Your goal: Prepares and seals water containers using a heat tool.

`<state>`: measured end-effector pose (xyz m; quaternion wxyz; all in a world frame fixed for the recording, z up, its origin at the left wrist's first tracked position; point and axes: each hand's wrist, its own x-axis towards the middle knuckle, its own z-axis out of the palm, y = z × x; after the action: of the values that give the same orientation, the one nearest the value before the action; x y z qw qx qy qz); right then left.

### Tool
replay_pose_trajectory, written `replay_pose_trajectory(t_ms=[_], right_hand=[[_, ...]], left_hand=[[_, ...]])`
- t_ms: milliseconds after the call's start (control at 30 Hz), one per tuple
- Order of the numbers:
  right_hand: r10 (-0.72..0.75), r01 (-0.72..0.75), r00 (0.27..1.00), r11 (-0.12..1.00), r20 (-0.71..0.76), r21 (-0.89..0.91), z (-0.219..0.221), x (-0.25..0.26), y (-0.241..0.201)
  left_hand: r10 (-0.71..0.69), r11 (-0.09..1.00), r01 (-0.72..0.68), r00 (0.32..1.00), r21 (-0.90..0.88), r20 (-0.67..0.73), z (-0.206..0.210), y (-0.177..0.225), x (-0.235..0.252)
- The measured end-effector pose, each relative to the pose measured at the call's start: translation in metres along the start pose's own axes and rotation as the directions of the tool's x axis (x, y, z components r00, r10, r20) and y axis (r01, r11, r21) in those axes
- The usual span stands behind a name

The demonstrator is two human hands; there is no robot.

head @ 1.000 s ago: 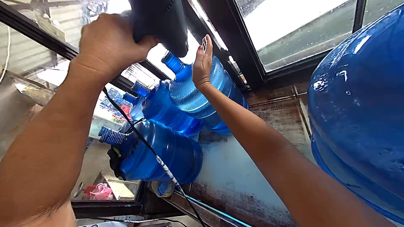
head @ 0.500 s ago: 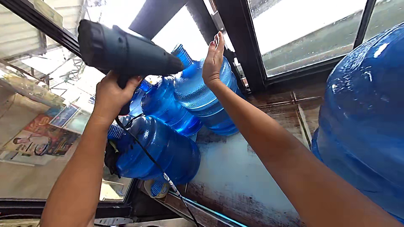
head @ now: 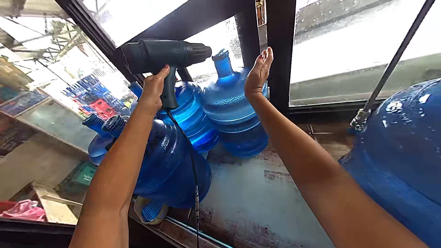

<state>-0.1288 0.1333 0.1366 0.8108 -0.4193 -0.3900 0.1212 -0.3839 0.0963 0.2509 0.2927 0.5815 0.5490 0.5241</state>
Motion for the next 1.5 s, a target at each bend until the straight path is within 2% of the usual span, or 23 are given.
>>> replay_pose_trajectory(t_ms=[200,467,600,700,800,867,900,933,967,1000,1067,1133,1167,1300,1500], right_hand=[[-0.032,0.031,0.999,0.999,-0.017,-0.031,0.003,-0.002,0.0],[-0.038,0.039,0.999,0.994,0.009,-0.101,0.005,0.0,0.001],[-0.06,0.06,0.998,0.987,0.005,-0.151,0.004,0.002,0.0],[-0.06,0.062,0.998,0.981,0.021,-0.184,-0.001,-0.005,-0.01],[-0.228,0.242,0.968,0.959,0.102,-0.148,-0.001,-0.033,-0.017],[-0.338,0.365,0.906,0.928,0.253,-0.067,0.003,-0.082,-0.036],[-0.371,0.383,0.868,0.923,0.33,0.031,0.008,-0.116,-0.048],[-0.364,0.335,0.829,0.931,0.425,0.144,0.014,-0.154,-0.063],[-0.321,0.225,0.774,0.945,0.546,0.237,0.021,-0.191,-0.081],[-0.25,0.073,0.687,0.958,0.682,0.278,0.027,-0.226,-0.1],[-0.124,-0.223,0.449,0.943,0.885,0.246,0.041,-0.278,-0.135],[-0.077,-0.44,0.253,0.879,0.964,0.185,0.056,-0.309,-0.159],[-0.076,-0.512,0.191,0.843,0.979,0.165,0.06,-0.32,-0.169],[-0.141,-0.656,0.08,0.738,0.987,0.159,0.07,-0.349,-0.184],[-0.103,-0.767,0.021,0.637,0.995,0.082,0.076,-0.38,-0.181]], left_hand=[[0.131,0.986,-0.134,0.991,0.101,0.033,-0.026,-0.011,-0.031],[0.086,0.984,-0.101,0.991,0.144,0.108,-0.028,-0.04,-0.044],[0.079,0.997,-0.08,0.996,-0.001,0.031,-0.046,-0.038,-0.075],[0.054,0.98,-0.066,0.996,-0.185,-0.07,-0.081,-0.03,-0.119],[0.089,0.923,-0.131,0.987,-0.361,-0.131,-0.127,-0.037,-0.164],[0.14,0.874,-0.198,0.977,-0.443,-0.16,-0.152,-0.047,-0.193],[0.174,0.842,-0.23,0.972,-0.488,-0.158,-0.161,-0.054,-0.206],[0.196,0.809,-0.242,0.97,-0.535,-0.142,-0.168,-0.061,-0.217],[0.207,0.78,-0.237,0.971,-0.579,-0.119,-0.172,-0.068,-0.227],[0.205,0.756,-0.217,0.974,-0.617,-0.091,-0.176,-0.072,-0.235],[0.173,0.712,-0.165,0.983,-0.682,-0.056,-0.18,-0.081,-0.246],[0.134,0.687,-0.122,0.99,-0.717,-0.04,-0.183,-0.088,-0.255],[0.128,0.682,-0.123,0.991,-0.721,-0.048,-0.185,-0.092,-0.26],[0.152,0.688,-0.15,0.987,-0.71,-0.061,-0.192,-0.109,-0.278],[0.142,0.659,-0.119,0.989,-0.743,-0.033,-0.211,-0.132,-0.29]])
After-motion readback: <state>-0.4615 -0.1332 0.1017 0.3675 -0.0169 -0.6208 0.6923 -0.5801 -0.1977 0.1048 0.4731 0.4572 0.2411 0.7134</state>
